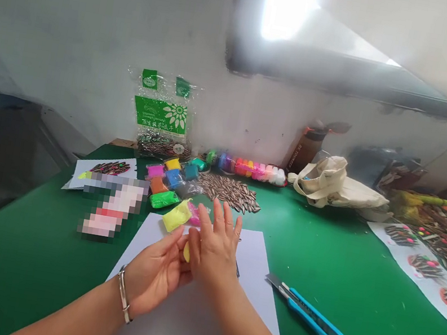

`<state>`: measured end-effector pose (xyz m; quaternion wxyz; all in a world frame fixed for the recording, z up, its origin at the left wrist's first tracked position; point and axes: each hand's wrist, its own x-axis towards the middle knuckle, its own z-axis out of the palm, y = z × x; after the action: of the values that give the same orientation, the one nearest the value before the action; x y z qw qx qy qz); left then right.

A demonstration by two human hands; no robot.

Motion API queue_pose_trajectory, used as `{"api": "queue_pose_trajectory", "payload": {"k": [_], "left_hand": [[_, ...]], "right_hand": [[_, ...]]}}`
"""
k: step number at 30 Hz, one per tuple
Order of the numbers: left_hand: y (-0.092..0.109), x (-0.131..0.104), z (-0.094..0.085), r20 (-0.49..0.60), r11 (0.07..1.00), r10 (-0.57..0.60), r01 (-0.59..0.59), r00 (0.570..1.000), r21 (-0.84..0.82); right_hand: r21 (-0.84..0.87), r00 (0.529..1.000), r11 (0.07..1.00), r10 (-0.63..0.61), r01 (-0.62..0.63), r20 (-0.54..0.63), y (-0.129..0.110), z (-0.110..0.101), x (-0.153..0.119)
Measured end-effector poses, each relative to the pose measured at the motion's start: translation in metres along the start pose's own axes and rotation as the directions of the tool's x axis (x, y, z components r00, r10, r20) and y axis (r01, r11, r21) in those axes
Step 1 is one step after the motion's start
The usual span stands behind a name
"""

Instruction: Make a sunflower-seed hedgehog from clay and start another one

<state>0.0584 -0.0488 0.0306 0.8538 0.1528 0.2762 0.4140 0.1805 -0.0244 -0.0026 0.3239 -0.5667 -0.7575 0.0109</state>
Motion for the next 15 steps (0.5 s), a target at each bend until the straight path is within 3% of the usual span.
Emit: {"api": "queue_pose_trajectory", "payload": {"k": [3, 7, 11, 15], "left_hand": [[0.001, 0.000, -0.001, -0.013, 0.992, 0.022, -0.020, 1.000, 0.127], [0.007, -0.001, -0.001, -0.021, 0.958, 0.053, -0.045, 0.998, 0.283], [0.013, 0.001, -0.005, -0.097, 0.943, 0.111, -0.074, 0.989, 0.324], [0.014, 0.003, -0.010, -0.106, 0.948, 0.131, -0.093, 0.986, 0.304]], "right_hand": [[0.219, 0.996, 0.972, 0.092, -0.089, -0.004, 0.003, -0.001, 0.001], [0.570, 0.974, 0.790, 0.163, -0.223, 0.155, 0.000, -0.018, 0.005], [0.679, 0.944, 0.689, 0.027, -0.255, 0.328, -0.010, -0.037, 0.008], [0.720, 0.939, 0.663, -0.074, -0.204, 0.335, -0.012, -0.039, 0.009]]}}
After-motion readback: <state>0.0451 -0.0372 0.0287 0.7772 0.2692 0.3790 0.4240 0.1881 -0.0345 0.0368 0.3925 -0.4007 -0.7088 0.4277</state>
